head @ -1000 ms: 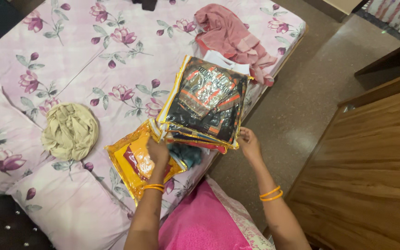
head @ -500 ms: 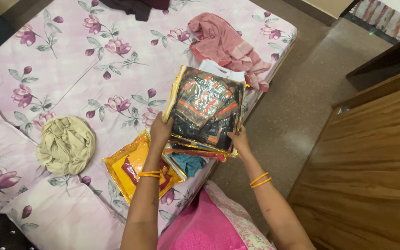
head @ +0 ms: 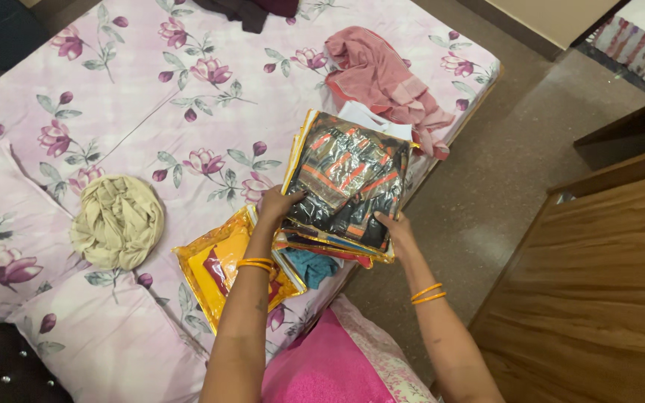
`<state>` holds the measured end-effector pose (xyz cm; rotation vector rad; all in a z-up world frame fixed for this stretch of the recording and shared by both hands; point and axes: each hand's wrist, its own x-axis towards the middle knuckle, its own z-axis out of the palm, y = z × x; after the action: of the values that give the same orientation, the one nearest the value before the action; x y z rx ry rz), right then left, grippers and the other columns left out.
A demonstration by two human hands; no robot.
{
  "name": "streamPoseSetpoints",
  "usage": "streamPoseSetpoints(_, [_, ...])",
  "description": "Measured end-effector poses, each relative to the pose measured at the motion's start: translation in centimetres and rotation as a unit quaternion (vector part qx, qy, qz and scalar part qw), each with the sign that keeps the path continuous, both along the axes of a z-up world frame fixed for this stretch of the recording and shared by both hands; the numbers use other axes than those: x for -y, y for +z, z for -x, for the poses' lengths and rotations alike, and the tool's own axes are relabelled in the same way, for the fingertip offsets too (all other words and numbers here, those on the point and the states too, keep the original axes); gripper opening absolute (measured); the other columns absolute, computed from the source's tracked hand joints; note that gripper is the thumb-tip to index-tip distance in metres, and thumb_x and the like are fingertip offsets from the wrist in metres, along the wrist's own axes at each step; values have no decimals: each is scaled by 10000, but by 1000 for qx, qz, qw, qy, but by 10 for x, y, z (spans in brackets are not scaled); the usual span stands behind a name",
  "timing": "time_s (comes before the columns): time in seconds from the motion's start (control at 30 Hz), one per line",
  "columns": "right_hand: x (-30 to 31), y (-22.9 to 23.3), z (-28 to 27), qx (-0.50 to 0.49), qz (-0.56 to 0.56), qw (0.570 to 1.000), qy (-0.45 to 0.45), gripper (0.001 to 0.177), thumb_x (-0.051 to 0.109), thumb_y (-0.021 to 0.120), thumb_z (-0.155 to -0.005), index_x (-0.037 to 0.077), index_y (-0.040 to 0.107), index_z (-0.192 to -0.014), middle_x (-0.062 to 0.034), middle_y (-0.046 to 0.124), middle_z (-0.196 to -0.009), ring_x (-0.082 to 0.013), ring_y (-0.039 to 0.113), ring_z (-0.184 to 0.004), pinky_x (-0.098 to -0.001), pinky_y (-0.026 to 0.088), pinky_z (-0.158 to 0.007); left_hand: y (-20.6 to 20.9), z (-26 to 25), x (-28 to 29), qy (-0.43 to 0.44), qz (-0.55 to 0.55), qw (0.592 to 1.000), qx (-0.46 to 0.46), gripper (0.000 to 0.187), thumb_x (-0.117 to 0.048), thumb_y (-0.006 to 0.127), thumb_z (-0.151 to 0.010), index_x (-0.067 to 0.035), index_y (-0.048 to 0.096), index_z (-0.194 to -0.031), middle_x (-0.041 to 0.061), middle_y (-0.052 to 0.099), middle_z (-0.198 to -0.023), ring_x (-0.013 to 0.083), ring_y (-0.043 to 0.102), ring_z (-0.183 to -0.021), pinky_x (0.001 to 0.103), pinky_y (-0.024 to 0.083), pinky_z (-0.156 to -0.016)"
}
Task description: The person wipes a wardrobe shelf with a blue cloth, then places several packaged garments onto the shelf one by one. The person handles each package individually, arranging them in a neat stack on the shelf.
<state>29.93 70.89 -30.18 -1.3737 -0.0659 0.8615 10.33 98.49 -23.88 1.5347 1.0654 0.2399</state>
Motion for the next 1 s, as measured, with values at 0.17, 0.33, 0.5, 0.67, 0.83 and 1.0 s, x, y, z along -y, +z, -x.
streamPoseSetpoints(0.17, [-5,13,0,82,-14,996,21,293,62,737,-895,4,674,-1175,-47,734,-1037,-151,681,-904,-316,549,-855,15,4,14,22,-33,990,137,274,-126,816,-783,-48,754,-1039,17,759,-818,81,666,-669,262,525,-610])
streamPoseSetpoints(0.33, [-11,50,24,73,-51,994,58,309,33,695,-908,10,638,-1210,-26,730,-1051,-138,681,-916,-308,553,-866,50,39,20,36,-68,984,158,266,-112,794,-808,-38,766,-1062,9,768,-834,80,665,-671,259,525,-616])
streamPoseSetpoints(0.5, [-30,95,66,60,-75,988,123,305,41,705,-918,11,644,-1216,-6,692,-1047,-115,669,-918,-300,556,-851,79,106,26,91,-71,975,191,238,-58,762,-836,-27,755,-1071,16,751,-838,80,647,-669,246,508,-594])
streamPoseSetpoints(0.67, [-54,116,104,64,-58,973,215,275,59,719,-918,-3,655,-1178,-35,720,-1038,-122,678,-905,-288,562,-836,90,179,37,165,-88,965,183,244,-11,757,-845,-2,752,-1088,33,741,-865,83,637,-690,237,503,-609])
streamPoseSetpoints(0.83, [-88,107,133,17,-84,956,282,274,76,717,-901,2,654,-1158,-44,731,-1023,-130,688,-883,-297,573,-822,90,235,43,257,-111,924,259,233,27,755,-854,26,732,-1087,37,754,-915,79,679,-749,227,550,-681])
streamPoseSetpoints(1.0, [-111,77,159,48,-5,940,338,287,138,705,-940,-14,690,-1182,-84,729,-1036,-154,665,-895,-307,529,-827,81,274,42,323,-142,890,289,184,55,734,-889,46,740,-1073,31,743,-930,83,665,-776,234,547,-715])
